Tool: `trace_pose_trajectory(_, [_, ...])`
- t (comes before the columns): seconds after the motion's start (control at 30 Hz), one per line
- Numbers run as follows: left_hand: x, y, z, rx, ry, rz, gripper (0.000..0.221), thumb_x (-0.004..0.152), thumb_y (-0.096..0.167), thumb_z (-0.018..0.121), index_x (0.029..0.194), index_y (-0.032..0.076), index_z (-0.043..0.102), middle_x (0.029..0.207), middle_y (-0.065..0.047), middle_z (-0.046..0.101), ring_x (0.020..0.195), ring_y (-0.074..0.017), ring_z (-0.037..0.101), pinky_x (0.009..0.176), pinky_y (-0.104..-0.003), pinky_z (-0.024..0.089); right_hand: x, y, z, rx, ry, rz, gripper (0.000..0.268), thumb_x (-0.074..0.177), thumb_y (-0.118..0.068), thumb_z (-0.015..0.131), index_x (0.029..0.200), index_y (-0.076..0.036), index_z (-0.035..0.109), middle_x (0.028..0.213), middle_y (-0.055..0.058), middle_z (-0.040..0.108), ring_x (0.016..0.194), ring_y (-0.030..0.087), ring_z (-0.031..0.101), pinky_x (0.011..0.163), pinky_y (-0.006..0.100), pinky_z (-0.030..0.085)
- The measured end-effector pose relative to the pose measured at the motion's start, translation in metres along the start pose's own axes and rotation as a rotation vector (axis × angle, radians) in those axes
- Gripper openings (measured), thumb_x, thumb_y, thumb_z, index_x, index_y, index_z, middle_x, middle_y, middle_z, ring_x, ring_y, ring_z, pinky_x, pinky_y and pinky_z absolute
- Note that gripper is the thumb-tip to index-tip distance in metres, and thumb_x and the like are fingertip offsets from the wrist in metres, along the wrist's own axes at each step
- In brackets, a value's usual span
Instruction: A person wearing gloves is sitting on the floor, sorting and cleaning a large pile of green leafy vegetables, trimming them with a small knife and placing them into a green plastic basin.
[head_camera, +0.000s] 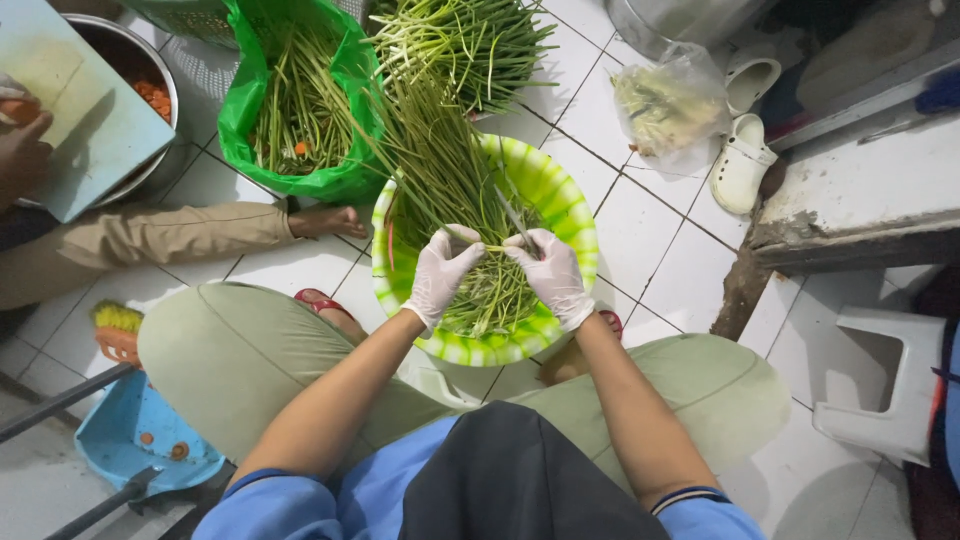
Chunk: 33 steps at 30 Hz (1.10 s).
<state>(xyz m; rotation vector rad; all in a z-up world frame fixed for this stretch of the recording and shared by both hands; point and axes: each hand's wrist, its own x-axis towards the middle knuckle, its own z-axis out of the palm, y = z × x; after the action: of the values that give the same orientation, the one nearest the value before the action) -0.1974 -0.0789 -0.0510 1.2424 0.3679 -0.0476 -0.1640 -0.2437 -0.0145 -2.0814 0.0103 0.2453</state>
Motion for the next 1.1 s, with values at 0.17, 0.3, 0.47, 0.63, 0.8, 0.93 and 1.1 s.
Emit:
trace_pose_trajectory(0.17, [-0.002,0.007,0.002,0.034,0.024,0.031,0.026,0.079,0.012,0.074,0.1,0.004,0.061,0.088,-0.01,0.067,0.078,-0.0152,0.066,0.072,-0.029,0.056,0.009,0.001,-0.006,-0.003,0.067,0.102,0.009,0.078,-0.025,0.073,0.086,-0.023,0.069,0.077,-0.005,0.068,0.065,0.007,0.052,0.067,0.023,0.045])
trace_pose_trajectory(0.3, [0.002,0.009,-0.003,0.066,0.046,0.06,0.026,0.08,0.015,0.073,0.1,0.006,0.061,0.089,-0.008,0.067,0.08,-0.0129,0.064,0.074,-0.028,0.054,0.017,0.005,-0.019,-0.018,0.143,0.171,0.01,0.08,-0.027,0.07,0.087,-0.021,0.067,0.079,-0.003,0.067,0.068,0.01,0.052,0.067,0.026,0.044])
trace_pose_trajectory(0.47, [0.006,0.005,-0.007,0.083,0.012,0.091,0.026,0.081,0.014,0.072,0.101,0.004,0.061,0.089,-0.011,0.065,0.081,-0.0164,0.06,0.074,-0.033,0.052,0.023,0.015,-0.029,-0.144,0.018,0.075,0.01,0.078,-0.024,0.069,0.087,-0.023,0.068,0.081,-0.002,0.066,0.069,0.011,0.052,0.068,0.027,0.044])
trace_pose_trajectory(0.63, [0.004,-0.004,-0.007,0.135,-0.062,0.005,0.025,0.076,0.013,0.075,0.097,0.005,0.063,0.084,-0.009,0.067,0.075,-0.0136,0.064,0.068,-0.029,0.054,0.01,0.004,-0.031,-0.215,-0.187,0.15,0.021,0.072,-0.03,0.073,0.091,-0.024,0.07,0.079,0.0,0.067,0.074,0.015,0.059,0.073,0.031,0.047])
trace_pose_trajectory(0.8, [-0.001,0.003,-0.004,0.124,-0.069,-0.024,0.028,0.074,0.014,0.078,0.097,0.005,0.064,0.083,-0.009,0.068,0.074,-0.0139,0.065,0.068,-0.028,0.056,0.008,0.018,-0.024,-0.115,-0.29,0.172,0.021,0.074,-0.031,0.073,0.089,-0.017,0.07,0.08,0.002,0.069,0.078,0.013,0.06,0.077,0.029,0.048])
trace_pose_trajectory(0.93, [-0.005,0.013,-0.009,0.163,-0.033,-0.087,0.025,0.081,0.023,0.073,0.099,0.007,0.066,0.087,-0.011,0.068,0.08,-0.0138,0.064,0.073,-0.032,0.055,0.01,0.031,-0.023,-0.021,-0.292,0.162,0.018,0.075,-0.026,0.073,0.084,-0.011,0.07,0.074,0.005,0.07,0.073,0.013,0.06,0.073,0.028,0.048])
trace_pose_trajectory(1.1, [0.002,0.029,-0.007,-0.009,0.076,-0.047,0.027,0.094,0.031,0.052,0.103,0.008,0.062,0.092,-0.011,0.068,0.086,-0.0184,0.063,0.082,-0.034,0.052,0.011,0.031,-0.02,-0.076,-0.324,0.205,0.015,0.075,-0.025,0.072,0.083,-0.012,0.07,0.076,0.004,0.07,0.076,0.013,0.062,0.076,0.028,0.048])
